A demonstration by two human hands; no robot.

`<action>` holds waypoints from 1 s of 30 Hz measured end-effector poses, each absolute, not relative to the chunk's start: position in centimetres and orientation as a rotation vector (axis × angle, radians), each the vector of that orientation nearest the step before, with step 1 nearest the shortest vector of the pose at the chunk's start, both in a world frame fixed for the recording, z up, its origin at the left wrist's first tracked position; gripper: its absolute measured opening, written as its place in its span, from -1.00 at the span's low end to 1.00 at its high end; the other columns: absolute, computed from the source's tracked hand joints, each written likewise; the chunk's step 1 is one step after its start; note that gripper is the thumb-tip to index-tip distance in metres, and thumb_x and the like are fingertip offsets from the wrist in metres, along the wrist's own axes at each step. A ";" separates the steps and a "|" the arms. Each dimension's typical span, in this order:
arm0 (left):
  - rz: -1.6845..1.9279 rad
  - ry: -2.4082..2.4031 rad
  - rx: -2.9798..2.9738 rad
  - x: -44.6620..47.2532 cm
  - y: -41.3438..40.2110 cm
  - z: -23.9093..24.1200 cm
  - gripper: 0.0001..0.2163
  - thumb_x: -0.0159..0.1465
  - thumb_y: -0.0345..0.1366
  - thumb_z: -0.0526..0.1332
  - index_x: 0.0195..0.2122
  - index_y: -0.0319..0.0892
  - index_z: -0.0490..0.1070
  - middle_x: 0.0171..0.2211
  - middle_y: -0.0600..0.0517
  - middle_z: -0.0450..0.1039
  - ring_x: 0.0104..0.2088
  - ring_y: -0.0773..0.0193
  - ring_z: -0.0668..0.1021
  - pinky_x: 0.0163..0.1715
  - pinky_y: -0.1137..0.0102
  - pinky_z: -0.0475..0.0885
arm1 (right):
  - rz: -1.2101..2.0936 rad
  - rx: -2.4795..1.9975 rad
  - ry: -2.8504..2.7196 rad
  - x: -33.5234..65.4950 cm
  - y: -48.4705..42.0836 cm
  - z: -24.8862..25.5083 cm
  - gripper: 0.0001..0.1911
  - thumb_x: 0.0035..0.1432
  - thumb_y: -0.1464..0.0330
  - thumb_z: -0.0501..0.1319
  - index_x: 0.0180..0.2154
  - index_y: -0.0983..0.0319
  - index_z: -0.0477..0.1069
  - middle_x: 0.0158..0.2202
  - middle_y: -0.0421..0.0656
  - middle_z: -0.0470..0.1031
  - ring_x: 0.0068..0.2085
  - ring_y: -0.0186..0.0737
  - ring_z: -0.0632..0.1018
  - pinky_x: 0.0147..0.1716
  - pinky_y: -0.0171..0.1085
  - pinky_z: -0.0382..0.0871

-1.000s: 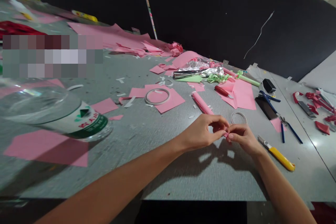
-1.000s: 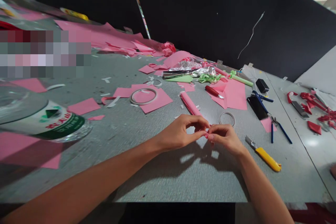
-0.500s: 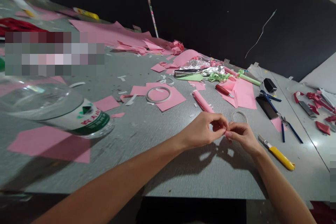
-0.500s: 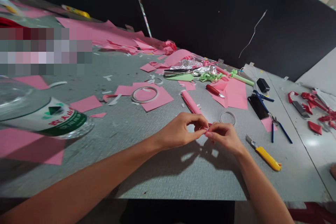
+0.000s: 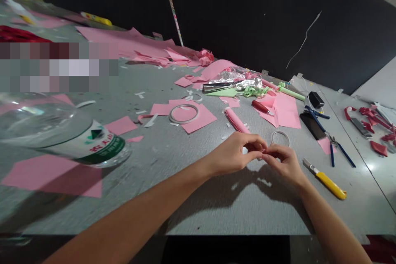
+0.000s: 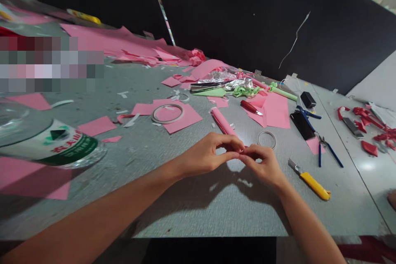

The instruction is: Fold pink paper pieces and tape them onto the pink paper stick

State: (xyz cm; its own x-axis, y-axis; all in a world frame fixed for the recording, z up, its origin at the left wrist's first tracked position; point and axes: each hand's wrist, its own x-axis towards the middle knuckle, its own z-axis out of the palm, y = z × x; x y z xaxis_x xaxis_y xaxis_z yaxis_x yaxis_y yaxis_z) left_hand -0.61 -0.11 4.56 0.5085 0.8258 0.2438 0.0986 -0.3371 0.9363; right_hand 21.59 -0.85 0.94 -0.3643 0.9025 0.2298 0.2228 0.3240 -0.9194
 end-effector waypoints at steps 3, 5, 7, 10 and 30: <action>0.923 0.775 1.749 -0.8 0.3 4.3 -0.90 0.32 -0.34 0.32 -0.20 -0.18 0.64 -0.29 -0.01 0.68 -0.27 0.19 0.65 -0.21 0.32 0.47 | 1.110 -1.009 -1.785 21.7 -0.8 1.0 -0.76 0.28 0.15 0.44 -0.30 0.19 0.69 -0.43 -0.16 0.59 -0.45 -0.28 0.50 -0.43 -0.30 0.36; 0.906 0.729 1.660 -0.7 0.6 3.8 -0.91 0.30 -0.33 0.34 -0.23 -0.17 0.65 -0.30 0.00 0.67 -0.28 0.19 0.63 -0.20 0.32 0.46 | 1.231 -1.006 -1.720 21.9 -0.7 0.9 -0.73 0.29 0.13 0.45 -0.31 0.20 0.68 -0.47 -0.18 0.56 -0.48 -0.30 0.49 -0.45 -0.31 0.36; 0.907 0.649 1.454 -0.4 1.0 3.1 -0.93 0.24 -0.31 0.40 -0.28 -0.18 0.64 -0.32 0.01 0.65 -0.28 0.21 0.62 -0.20 0.34 0.46 | 1.427 -0.926 -1.584 22.2 -0.5 0.6 -0.65 0.25 0.06 0.47 -0.37 0.21 0.63 -0.51 -0.20 0.53 -0.52 -0.30 0.48 -0.49 -0.31 0.37; 0.974 0.582 1.110 0.1 1.3 2.1 -0.83 0.13 -0.26 0.49 -0.30 -0.20 0.63 -0.41 0.04 0.57 -0.39 0.29 0.55 -0.31 0.40 0.43 | 1.647 -0.723 -1.309 22.3 -0.1 -0.1 -0.56 0.09 -0.03 0.55 -0.40 0.20 0.60 -0.50 -0.21 0.52 -0.52 -0.30 0.47 -0.53 -0.32 0.40; 0.784 1.105 2.639 3.2 1.2 -1.5 -0.86 0.48 -0.27 0.26 -0.07 -0.17 0.59 -0.04 -0.10 0.63 0.01 -0.04 0.59 0.06 0.02 0.42 | 1.500 -0.880 -0.965 24.7 1.6 2.3 -0.68 -0.12 0.23 0.65 -0.38 0.19 0.63 -0.43 -0.21 0.56 -0.51 -0.37 0.48 -0.54 -0.38 0.34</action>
State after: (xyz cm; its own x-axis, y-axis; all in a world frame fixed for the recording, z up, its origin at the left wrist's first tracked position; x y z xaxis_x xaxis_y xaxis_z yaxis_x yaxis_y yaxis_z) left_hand 3.21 1.18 -1.53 0.5863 0.7035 0.4017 0.6115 -0.7095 0.3502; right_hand 24.69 1.64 2.27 -0.1308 0.9911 -0.0258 -0.3874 -0.0750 -0.9188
